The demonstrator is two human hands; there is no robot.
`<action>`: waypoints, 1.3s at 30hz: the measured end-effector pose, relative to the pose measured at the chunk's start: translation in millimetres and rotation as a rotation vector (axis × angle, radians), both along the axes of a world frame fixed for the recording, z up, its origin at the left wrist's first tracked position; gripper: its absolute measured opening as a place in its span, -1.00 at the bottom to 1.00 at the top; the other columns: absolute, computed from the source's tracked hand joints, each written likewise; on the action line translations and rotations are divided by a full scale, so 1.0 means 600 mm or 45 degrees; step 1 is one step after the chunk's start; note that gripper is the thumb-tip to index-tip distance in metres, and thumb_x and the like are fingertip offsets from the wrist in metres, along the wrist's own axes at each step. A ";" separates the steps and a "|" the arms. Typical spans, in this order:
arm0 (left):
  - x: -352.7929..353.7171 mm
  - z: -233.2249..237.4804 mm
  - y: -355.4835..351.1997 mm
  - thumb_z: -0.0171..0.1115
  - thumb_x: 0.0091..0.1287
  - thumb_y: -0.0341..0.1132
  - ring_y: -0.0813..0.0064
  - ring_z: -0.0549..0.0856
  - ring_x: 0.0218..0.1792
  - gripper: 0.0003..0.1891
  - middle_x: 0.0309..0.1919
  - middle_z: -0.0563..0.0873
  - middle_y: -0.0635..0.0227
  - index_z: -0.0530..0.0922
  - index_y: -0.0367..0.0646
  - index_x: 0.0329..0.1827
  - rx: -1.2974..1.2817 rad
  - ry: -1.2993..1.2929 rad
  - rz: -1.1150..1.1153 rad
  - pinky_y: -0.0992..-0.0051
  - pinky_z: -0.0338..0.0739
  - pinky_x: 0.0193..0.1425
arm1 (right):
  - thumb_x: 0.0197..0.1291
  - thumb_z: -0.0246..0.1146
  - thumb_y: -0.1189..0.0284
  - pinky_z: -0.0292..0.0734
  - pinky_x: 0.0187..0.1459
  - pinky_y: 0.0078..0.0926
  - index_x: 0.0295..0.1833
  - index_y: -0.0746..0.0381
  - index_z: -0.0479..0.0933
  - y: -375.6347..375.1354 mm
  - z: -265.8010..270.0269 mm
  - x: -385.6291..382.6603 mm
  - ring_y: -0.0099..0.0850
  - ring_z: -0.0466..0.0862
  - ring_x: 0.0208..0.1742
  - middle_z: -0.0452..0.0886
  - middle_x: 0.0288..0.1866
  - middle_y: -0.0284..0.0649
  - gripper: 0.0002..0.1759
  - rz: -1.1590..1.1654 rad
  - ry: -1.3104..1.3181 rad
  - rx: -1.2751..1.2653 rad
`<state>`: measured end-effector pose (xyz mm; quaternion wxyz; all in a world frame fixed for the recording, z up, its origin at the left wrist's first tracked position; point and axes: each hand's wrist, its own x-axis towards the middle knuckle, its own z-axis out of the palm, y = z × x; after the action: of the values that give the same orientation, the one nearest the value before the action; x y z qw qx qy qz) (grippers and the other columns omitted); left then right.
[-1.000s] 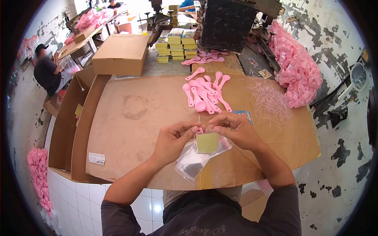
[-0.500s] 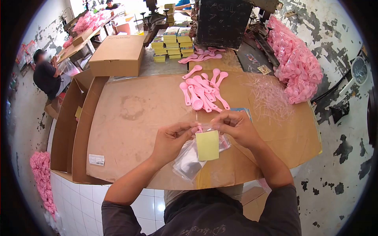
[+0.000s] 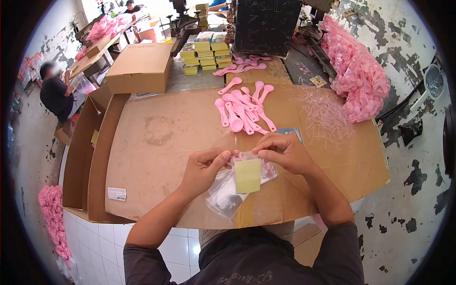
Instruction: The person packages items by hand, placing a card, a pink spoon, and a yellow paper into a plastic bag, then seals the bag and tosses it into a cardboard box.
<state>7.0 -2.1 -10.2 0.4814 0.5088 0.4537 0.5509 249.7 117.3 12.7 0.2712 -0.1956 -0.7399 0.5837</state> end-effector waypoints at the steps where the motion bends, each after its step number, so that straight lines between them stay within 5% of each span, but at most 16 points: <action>1: 0.002 0.000 0.000 0.28 0.52 -0.47 0.53 0.79 -0.08 -0.77 -0.04 0.85 0.22 0.74 -0.36 0.14 -0.031 0.013 0.007 0.48 0.72 0.07 | 0.38 0.38 0.54 0.51 -0.11 -0.60 0.01 0.35 0.76 -0.001 -0.002 -0.001 -0.60 0.63 -0.13 0.71 -0.10 -0.29 -0.84 -0.007 -0.014 0.005; 11: 0.008 -0.008 0.006 0.32 0.50 -0.48 0.55 0.80 -0.05 -0.77 -0.06 0.84 0.20 0.73 -0.35 0.14 -0.084 -0.106 0.051 0.52 0.74 0.10 | 0.38 0.38 0.54 0.61 0.08 -0.55 0.22 0.38 0.61 -0.011 -0.010 -0.010 -0.57 0.67 -0.03 0.70 -0.05 -0.27 -0.66 -0.022 0.081 -0.150; 17: 0.007 0.007 0.006 0.30 0.51 -0.48 0.51 0.81 -0.07 -0.63 -0.02 0.82 0.22 0.59 -0.35 0.34 0.097 -0.096 0.155 0.49 0.74 0.05 | 0.40 0.35 0.57 0.60 0.04 -0.53 0.28 0.37 0.56 -0.007 -0.008 -0.001 -0.57 0.67 -0.04 0.69 -0.06 -0.29 -0.63 0.089 -0.211 -0.031; 20: 0.026 0.011 0.005 0.29 0.52 -0.46 0.51 0.79 -0.05 -0.62 0.03 0.80 0.24 0.55 -0.35 0.36 0.153 -0.247 0.132 0.51 0.74 0.05 | 0.41 0.33 0.58 0.59 0.01 -0.55 0.26 0.38 0.58 -0.007 -0.003 -0.006 -0.57 0.69 -0.02 0.71 -0.04 -0.26 -0.65 0.114 -0.081 -0.093; 23: -0.018 0.011 -0.001 0.33 0.50 -0.44 0.49 0.79 -0.02 -0.65 0.05 0.79 0.23 0.59 -0.32 0.29 -0.174 -0.004 -0.199 0.47 0.74 0.04 | 0.42 0.34 0.52 0.59 -0.01 -0.53 0.20 0.36 0.63 -0.008 0.021 -0.009 -0.58 0.70 0.00 0.74 -0.02 -0.26 -0.71 0.108 0.069 -0.257; 26: -0.063 0.016 -0.002 0.31 0.53 -0.36 0.49 0.79 0.00 -0.67 0.07 0.78 0.21 0.61 -0.30 0.27 -0.122 -0.068 0.010 0.41 0.75 0.03 | 0.42 0.35 0.45 0.60 0.01 -0.47 0.17 0.34 0.64 0.016 0.042 0.007 -0.53 0.72 0.00 0.76 -0.02 -0.26 -0.71 -0.224 -0.232 0.244; 30: -0.146 0.075 0.009 0.16 0.63 -0.17 0.47 0.77 0.08 -0.64 0.16 0.74 0.29 0.59 -0.22 0.30 0.590 -0.682 0.938 0.36 0.70 0.18 | 0.37 0.37 0.42 0.60 0.05 -0.36 0.15 0.31 0.66 0.065 0.016 0.058 -0.35 0.75 0.01 0.77 0.00 -0.19 -0.69 -0.519 -0.333 0.708; 33: -0.170 0.080 0.008 0.13 0.64 -0.16 0.48 0.74 0.11 -0.63 0.18 0.71 0.34 0.57 -0.21 0.33 0.644 -0.755 1.036 0.43 0.65 0.22 | 0.30 0.40 0.43 0.58 0.11 -0.29 0.14 0.30 0.67 0.090 -0.008 0.094 -0.23 0.72 0.06 0.73 0.02 -0.13 -0.67 -0.592 -0.461 0.870; 36: -0.138 0.031 0.017 0.16 0.63 -0.16 0.49 0.75 0.06 -0.61 0.14 0.72 0.34 0.57 -0.22 0.34 0.410 -0.324 0.806 0.48 0.62 0.15 | 0.23 0.44 0.40 0.52 0.22 -0.22 0.13 0.28 0.69 0.092 -0.020 0.111 -0.16 0.65 0.17 0.67 0.07 -0.10 -0.64 -0.587 -0.674 1.110; 39: -0.074 -0.014 0.024 0.39 0.45 -0.14 0.51 0.72 -0.11 -0.62 -0.02 0.72 0.34 0.68 -0.19 0.19 0.172 0.454 0.392 0.49 0.58 0.01 | 0.19 0.48 0.35 0.46 0.31 -0.18 0.13 0.27 0.70 0.095 -0.023 0.122 -0.11 0.59 0.25 0.61 0.12 -0.08 -0.59 -0.497 -0.751 1.109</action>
<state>-37.2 12.4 -18.5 0.2692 0.5539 0.5658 0.5483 322.6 174.1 -1.2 0.2115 -0.3539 -0.9072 0.0837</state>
